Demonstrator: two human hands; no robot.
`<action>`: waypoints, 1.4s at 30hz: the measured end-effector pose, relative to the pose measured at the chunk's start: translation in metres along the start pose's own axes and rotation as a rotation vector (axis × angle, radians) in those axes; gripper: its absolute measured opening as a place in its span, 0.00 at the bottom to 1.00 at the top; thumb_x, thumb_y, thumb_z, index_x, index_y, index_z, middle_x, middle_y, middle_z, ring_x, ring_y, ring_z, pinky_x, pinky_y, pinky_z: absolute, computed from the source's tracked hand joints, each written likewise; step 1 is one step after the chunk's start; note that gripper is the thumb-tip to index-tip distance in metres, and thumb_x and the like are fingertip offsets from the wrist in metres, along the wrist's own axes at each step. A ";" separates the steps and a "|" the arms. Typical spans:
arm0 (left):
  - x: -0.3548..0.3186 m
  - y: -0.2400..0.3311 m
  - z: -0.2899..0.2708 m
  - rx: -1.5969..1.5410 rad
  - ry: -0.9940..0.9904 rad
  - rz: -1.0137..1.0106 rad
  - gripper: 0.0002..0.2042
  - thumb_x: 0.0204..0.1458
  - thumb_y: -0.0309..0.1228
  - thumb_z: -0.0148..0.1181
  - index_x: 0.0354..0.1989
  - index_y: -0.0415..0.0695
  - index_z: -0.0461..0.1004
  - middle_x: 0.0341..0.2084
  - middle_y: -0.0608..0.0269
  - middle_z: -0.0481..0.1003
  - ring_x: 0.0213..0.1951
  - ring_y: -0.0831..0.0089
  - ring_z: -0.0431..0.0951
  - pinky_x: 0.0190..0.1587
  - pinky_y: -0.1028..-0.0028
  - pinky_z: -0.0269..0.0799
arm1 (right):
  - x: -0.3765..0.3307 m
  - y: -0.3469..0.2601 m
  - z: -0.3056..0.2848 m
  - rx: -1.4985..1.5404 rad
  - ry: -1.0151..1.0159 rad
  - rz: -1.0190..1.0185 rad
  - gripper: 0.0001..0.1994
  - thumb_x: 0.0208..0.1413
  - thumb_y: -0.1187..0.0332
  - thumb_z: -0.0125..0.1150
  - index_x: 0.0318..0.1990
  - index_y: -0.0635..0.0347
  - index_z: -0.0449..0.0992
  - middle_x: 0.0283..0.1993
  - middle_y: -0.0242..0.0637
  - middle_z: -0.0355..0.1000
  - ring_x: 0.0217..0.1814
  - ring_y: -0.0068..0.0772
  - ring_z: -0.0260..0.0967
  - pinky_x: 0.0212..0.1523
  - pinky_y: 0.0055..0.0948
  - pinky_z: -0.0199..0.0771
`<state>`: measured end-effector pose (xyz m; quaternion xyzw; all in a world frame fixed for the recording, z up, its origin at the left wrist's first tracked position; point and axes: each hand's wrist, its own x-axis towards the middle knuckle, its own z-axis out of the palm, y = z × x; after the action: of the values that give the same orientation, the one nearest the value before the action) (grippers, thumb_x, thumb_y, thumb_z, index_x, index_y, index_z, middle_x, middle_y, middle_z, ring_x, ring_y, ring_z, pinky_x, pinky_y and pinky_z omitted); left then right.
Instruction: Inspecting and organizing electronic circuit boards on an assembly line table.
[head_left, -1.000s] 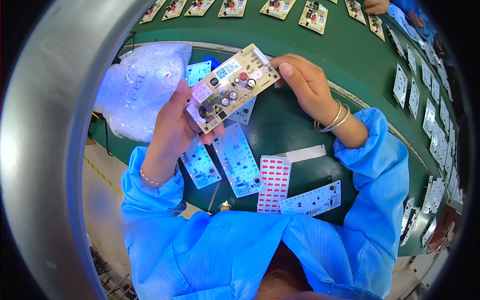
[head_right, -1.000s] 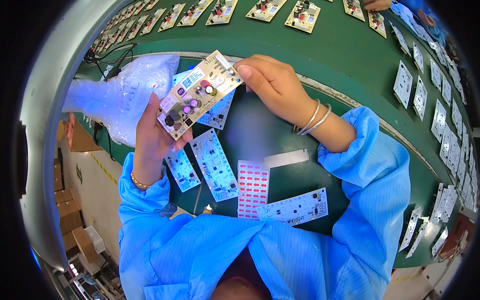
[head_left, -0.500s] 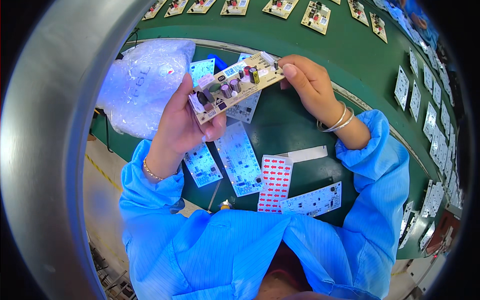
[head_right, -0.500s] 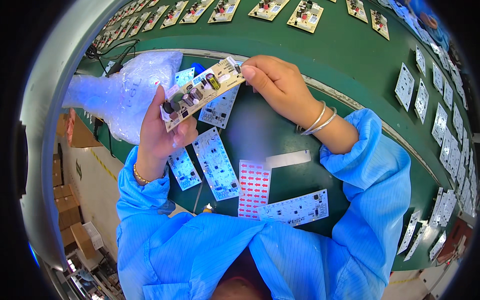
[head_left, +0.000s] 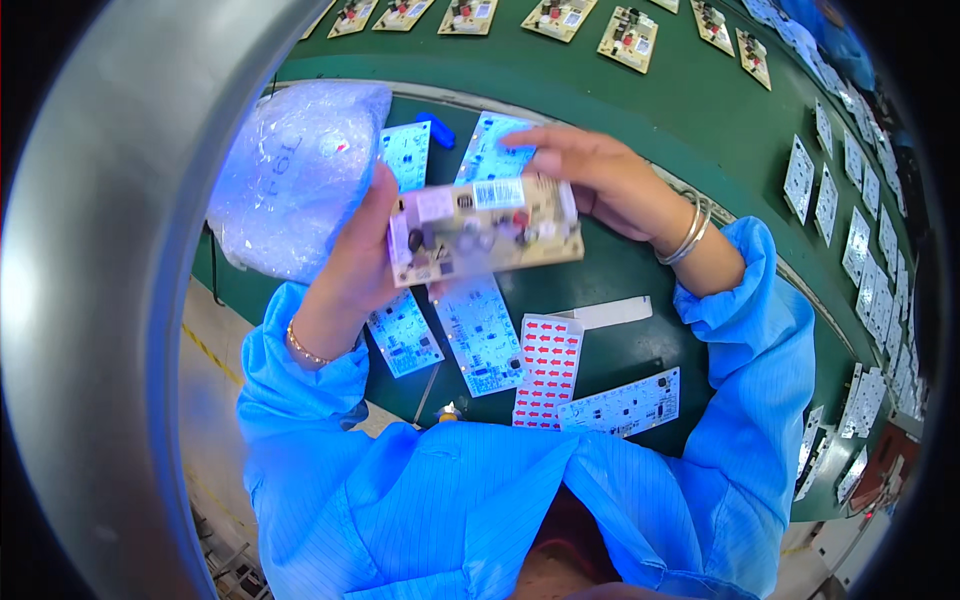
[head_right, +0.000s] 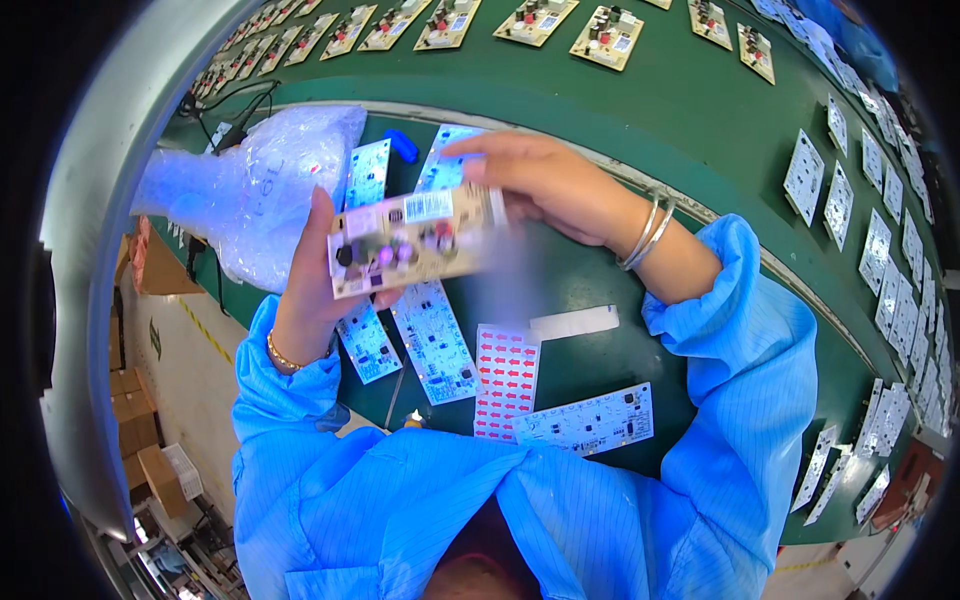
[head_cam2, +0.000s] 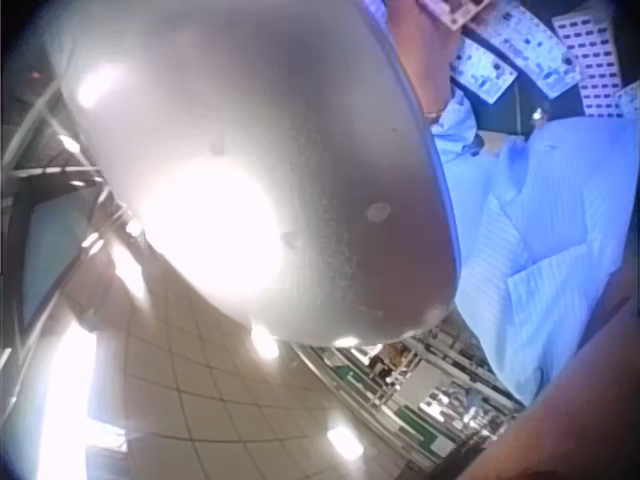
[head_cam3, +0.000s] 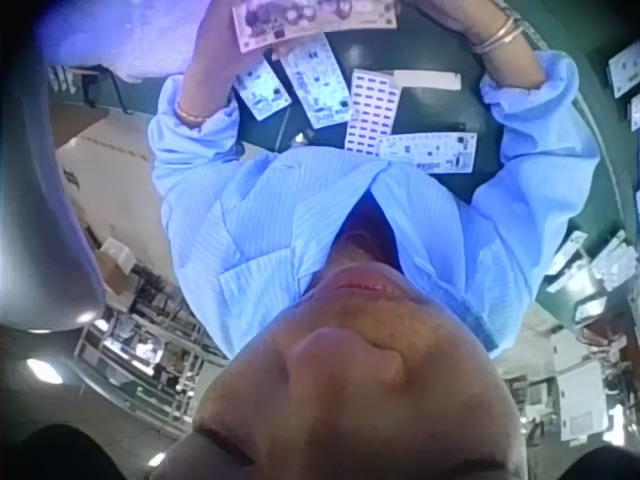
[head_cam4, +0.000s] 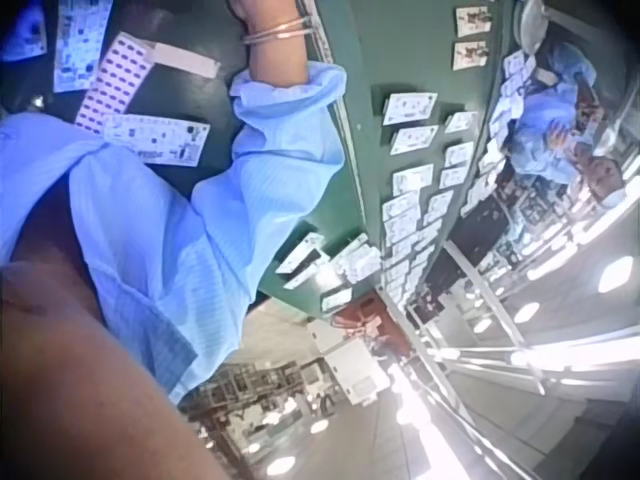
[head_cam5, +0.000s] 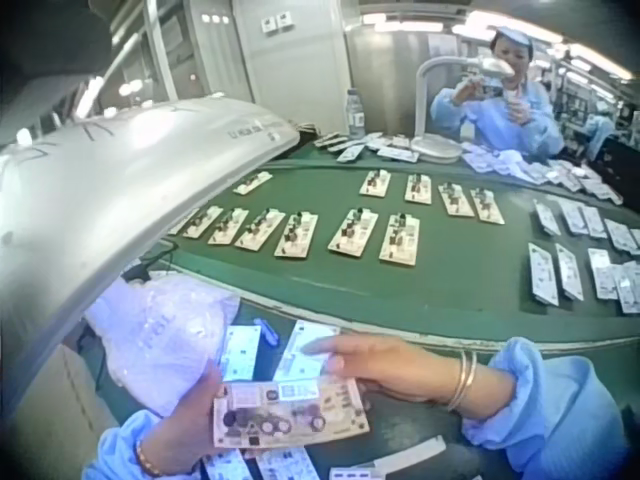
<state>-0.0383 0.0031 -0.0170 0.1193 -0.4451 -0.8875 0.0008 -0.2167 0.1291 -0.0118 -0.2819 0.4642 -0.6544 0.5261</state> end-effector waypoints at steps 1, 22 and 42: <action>-0.004 0.000 0.002 0.023 0.143 -0.018 0.36 0.46 0.60 0.29 0.40 0.36 0.66 0.23 0.54 0.73 0.17 0.71 0.71 0.15 0.77 0.65 | 0.000 -0.002 -0.005 -0.107 -0.191 0.069 0.16 0.51 0.64 0.47 0.45 0.63 0.65 0.29 0.32 0.68 0.24 0.16 0.62 0.23 0.15 0.63; -0.004 0.011 -0.006 -0.172 -0.177 0.118 0.32 0.50 0.54 0.21 0.38 0.37 0.64 0.17 0.49 0.69 0.15 0.65 0.66 0.18 0.72 0.60 | -0.014 -0.040 -0.126 -0.153 0.561 -0.326 0.15 0.51 0.75 0.40 0.46 0.74 0.58 0.37 0.42 0.65 0.33 0.24 0.66 0.29 0.22 0.72; -0.014 0.017 -0.002 0.023 0.022 0.084 0.23 0.54 0.46 0.26 0.33 0.40 0.63 0.13 0.54 0.66 0.09 0.80 0.57 0.14 0.81 0.51 | -0.094 -0.054 -0.147 -2.182 1.105 0.294 0.23 0.46 0.49 0.46 0.41 0.59 0.68 0.38 0.40 0.67 0.39 0.38 0.64 0.47 0.45 0.52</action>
<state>-0.0263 -0.0076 -0.0022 0.1102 -0.4600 -0.8801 0.0413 -0.3391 0.2649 -0.0125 -0.2041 0.9553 0.1103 -0.1834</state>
